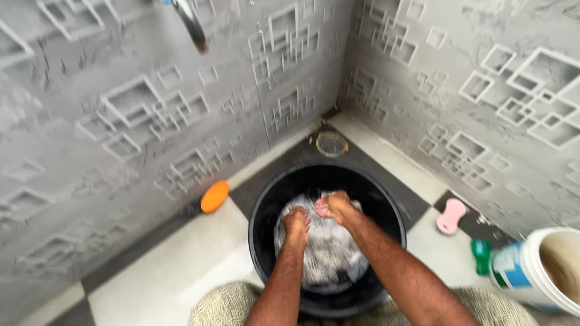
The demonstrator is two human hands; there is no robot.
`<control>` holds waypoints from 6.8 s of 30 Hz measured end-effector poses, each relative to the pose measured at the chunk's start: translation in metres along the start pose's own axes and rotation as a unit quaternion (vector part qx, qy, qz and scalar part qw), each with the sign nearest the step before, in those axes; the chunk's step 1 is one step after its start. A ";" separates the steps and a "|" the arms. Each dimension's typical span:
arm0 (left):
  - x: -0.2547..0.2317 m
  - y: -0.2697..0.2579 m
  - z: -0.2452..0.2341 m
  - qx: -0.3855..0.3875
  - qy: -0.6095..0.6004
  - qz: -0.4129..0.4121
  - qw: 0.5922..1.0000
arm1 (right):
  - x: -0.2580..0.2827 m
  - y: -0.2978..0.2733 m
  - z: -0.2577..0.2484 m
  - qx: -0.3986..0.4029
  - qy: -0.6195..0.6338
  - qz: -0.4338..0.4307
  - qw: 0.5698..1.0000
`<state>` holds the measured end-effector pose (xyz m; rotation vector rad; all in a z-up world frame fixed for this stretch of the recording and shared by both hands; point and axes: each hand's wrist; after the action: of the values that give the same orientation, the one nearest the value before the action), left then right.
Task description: The person scrubs a small patterned mat with a pink brush on the tiled floor, then rinses it in a black basin filled with water from a wall tap. The person repeatedly submerges, squeezes, and wrings the mat to remove soap and water.
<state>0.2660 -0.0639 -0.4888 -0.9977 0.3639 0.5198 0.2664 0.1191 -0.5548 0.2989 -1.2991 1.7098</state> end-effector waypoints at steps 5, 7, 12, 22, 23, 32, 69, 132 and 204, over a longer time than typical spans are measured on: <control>0.090 -0.011 -0.034 -0.114 0.485 0.014 0.867 | -0.106 -0.076 -0.023 -0.137 -0.322 -0.069 0.934; 0.101 -0.024 -0.040 -0.120 0.684 0.002 0.719 | -0.133 -0.103 -0.033 -0.134 -0.512 -0.073 0.845; 0.113 -0.047 -0.036 -0.073 0.744 -0.062 0.661 | -0.172 -0.124 -0.042 -0.031 -0.788 0.002 0.615; 0.127 -0.003 -0.069 -0.110 0.546 -0.079 0.827 | -0.172 -0.130 -0.033 0.063 -0.768 0.040 0.636; 0.125 -0.008 -0.069 -0.086 0.585 -0.102 0.800 | -0.174 -0.131 -0.034 0.065 -0.771 0.044 0.632; 0.143 -0.009 -0.080 0.030 0.763 -0.210 0.611 | -0.195 -0.139 -0.021 0.106 -0.765 0.187 0.607; 0.082 -0.056 -0.051 -0.052 0.792 0.056 0.605 | -0.105 -0.177 0.022 -0.077 -0.666 -0.037 0.741; -0.038 -0.178 0.055 0.055 0.720 0.433 0.539 | 0.054 -0.284 -0.019 -0.287 -0.635 -0.085 0.712; -0.016 -0.198 0.078 0.167 0.607 0.412 0.659 | -0.009 -0.312 0.103 -0.039 -0.887 -0.298 0.352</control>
<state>0.3700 -0.0872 -0.3038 -0.6231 2.1346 0.4753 0.4814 0.0269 -0.3234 2.6735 -1.9786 -0.0759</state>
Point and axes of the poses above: each hand's wrist, its own y-axis towards the middle knuckle, its own z-axis out of the palm, x = y × z, and after that the axes turned 13 degrees about x, right-handed
